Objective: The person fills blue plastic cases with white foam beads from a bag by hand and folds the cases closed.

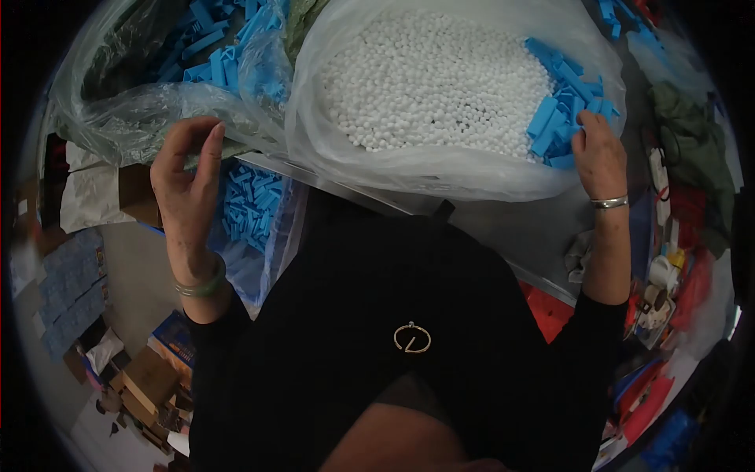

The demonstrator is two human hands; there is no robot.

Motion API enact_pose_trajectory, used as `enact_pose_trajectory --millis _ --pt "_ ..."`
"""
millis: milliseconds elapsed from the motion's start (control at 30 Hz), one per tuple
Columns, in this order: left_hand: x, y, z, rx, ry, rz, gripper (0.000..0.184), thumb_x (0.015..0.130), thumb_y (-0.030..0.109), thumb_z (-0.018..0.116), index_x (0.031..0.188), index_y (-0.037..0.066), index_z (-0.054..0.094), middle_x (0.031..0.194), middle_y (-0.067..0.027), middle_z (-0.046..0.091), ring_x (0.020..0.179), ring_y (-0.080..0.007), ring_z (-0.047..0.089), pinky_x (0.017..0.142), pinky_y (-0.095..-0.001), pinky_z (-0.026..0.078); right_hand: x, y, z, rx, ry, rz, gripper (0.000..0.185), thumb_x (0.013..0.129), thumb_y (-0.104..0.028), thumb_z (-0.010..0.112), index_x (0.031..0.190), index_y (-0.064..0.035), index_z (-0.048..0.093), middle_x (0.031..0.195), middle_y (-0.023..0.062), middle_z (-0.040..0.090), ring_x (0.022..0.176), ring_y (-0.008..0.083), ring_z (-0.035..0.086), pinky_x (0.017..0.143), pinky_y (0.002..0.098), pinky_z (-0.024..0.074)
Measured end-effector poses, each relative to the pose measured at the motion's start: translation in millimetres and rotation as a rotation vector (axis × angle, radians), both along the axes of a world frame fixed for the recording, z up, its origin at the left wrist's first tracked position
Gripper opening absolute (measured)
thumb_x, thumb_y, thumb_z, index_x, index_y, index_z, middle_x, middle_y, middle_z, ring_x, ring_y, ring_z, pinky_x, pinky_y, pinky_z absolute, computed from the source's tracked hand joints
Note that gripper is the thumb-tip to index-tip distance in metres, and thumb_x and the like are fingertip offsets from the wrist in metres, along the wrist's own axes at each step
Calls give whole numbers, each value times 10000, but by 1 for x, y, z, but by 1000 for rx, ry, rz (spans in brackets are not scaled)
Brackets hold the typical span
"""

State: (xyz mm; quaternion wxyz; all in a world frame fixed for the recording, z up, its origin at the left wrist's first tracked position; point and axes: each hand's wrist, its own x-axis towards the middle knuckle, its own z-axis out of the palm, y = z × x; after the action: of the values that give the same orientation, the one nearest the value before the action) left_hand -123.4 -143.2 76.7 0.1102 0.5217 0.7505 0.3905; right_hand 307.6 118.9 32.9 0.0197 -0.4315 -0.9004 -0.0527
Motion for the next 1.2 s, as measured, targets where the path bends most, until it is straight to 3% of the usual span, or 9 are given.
enact_pose_trajectory --millis 167,367,567,733,833,867,933,1067,1200 --pt "14 10 2 90 -30 -7 92 927 64 641 971 -17 653 855 -33 655 802 -91 601 721 -224 465 2 -13 8 -81 -34 18 250 809 -156 647 1035 -69 588 965 147 587 849 365 612 721 470 473" --pt "17 13 -6 63 -22 -56 91 927 77 645 963 -6 654 853 -39 655 775 -84 587 683 -218 459 -12 -19 -7 16 41 58 288 810 -207 675 1052 -59 622 977 150 585 857 346 603 753 458 454" --pt "20 15 -10 100 -98 -78 96 924 82 649 955 -9 652 836 -37 646 772 -84 586 679 -219 457 -25 -12 -19 -47 134 -33 230 841 -249 679 878 -23 652 823 158 605 772 356 605 705 444 461" --pt "18 14 -10 106 -91 -55 93 919 76 650 955 -10 655 834 -37 647 779 -91 591 698 -226 466 -48 -8 -1 -451 301 -73 290 865 -251 676 787 16 596 743 197 621 740 354 626 643 430 469" --pt "19 18 -12 137 -101 -74 84 911 64 655 948 -11 657 833 -40 647 784 -97 596 710 -231 472 -85 0 8 -232 331 -71 239 896 -232 660 836 -7 605 751 185 631 695 344 618 616 406 466" --pt "20 20 -12 163 -108 -89 80 906 58 658 943 -13 657 831 -41 646 787 -100 598 715 -233 474 -94 8 -1 -232 333 -68 239 896 -232 660 836 -7 605 751 185 631 695 344 618 616 406 466" --pt "25 25 -8 179 -78 -102 77 901 54 661 937 -14 657 829 -43 647 787 -104 601 717 -237 476 -113 33 -29 84 225 44 216 907 -232 616 881 -18 604 786 177 655 708 380 635 651 457 501" --pt "22 22 -7 179 -83 -82 68 894 44 664 927 -15 657 827 -50 650 786 -118 607 727 -246 481 -148 74 -80 87 177 -10 181 921 -198 561 928 -23 604 832 194 670 783 399 647 720 464 526" --pt "20 18 -7 133 -113 -23 60 890 35 664 923 -15 658 832 -54 650 788 -123 609 733 -248 484 -200 80 -106 -122 446 -1 212 906 -176 533 952 7 629 902 241 668 857 438 634 792 476 522"
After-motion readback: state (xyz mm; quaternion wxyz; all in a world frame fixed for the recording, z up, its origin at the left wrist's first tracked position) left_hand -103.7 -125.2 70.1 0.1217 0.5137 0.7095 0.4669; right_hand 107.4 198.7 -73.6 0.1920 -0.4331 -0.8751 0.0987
